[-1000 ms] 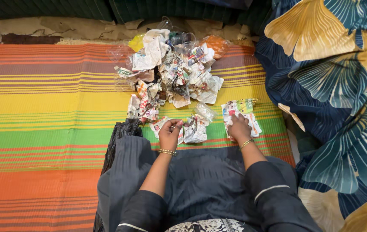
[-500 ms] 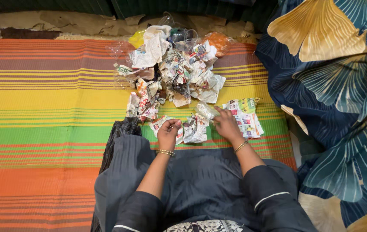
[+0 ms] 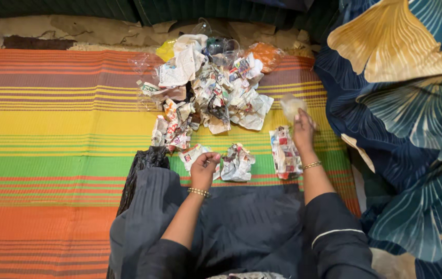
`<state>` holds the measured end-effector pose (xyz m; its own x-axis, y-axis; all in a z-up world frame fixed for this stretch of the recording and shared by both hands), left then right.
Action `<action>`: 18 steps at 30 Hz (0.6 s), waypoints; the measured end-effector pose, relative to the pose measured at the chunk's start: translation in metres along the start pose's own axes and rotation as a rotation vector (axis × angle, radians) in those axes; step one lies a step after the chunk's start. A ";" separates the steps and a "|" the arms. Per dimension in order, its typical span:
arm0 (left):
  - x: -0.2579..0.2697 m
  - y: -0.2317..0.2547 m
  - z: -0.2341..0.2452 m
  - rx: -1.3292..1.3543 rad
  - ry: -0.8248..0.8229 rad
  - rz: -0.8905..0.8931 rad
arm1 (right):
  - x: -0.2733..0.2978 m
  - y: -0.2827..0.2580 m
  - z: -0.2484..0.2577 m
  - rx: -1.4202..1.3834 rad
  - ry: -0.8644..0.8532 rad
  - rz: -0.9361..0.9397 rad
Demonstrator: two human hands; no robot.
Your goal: The person sits on a mat and folds small pieces of newspaper and printed paper into smaller squares. They pick up individual pieces from a pile, fold them by hand, and place the folded pieces into a separate stack.
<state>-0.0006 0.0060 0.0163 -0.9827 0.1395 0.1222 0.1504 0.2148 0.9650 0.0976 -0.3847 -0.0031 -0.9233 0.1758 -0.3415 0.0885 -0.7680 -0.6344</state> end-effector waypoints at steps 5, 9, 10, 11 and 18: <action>-0.002 -0.003 0.001 0.014 -0.015 0.029 | -0.022 0.006 0.005 0.120 -0.085 -0.281; -0.005 -0.003 0.002 -0.005 -0.009 0.099 | -0.040 -0.013 0.015 0.200 -0.145 -0.427; -0.006 -0.002 0.002 0.000 -0.012 0.110 | -0.044 -0.018 0.018 0.234 -0.157 -0.443; -0.006 -0.002 0.002 0.011 -0.008 0.109 | -0.047 -0.022 0.019 0.231 -0.175 -0.454; -0.005 0.001 0.002 0.068 0.012 0.127 | -0.051 -0.039 0.027 0.088 -0.163 -0.436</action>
<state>0.0046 0.0072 0.0165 -0.9565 0.1578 0.2454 0.2801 0.2609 0.9238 0.1314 -0.3807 0.0576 -0.9144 0.4003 0.0611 -0.3462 -0.6946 -0.6306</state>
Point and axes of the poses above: each hand's wrist, its own x-axis away from the middle knuckle, its own z-axis out of the back of the hand, y = z × x, the point moved 1 cm from there along -x, towards the middle knuckle, and after that the axes turned 12 degrees about -y, right-handed, at the moved point
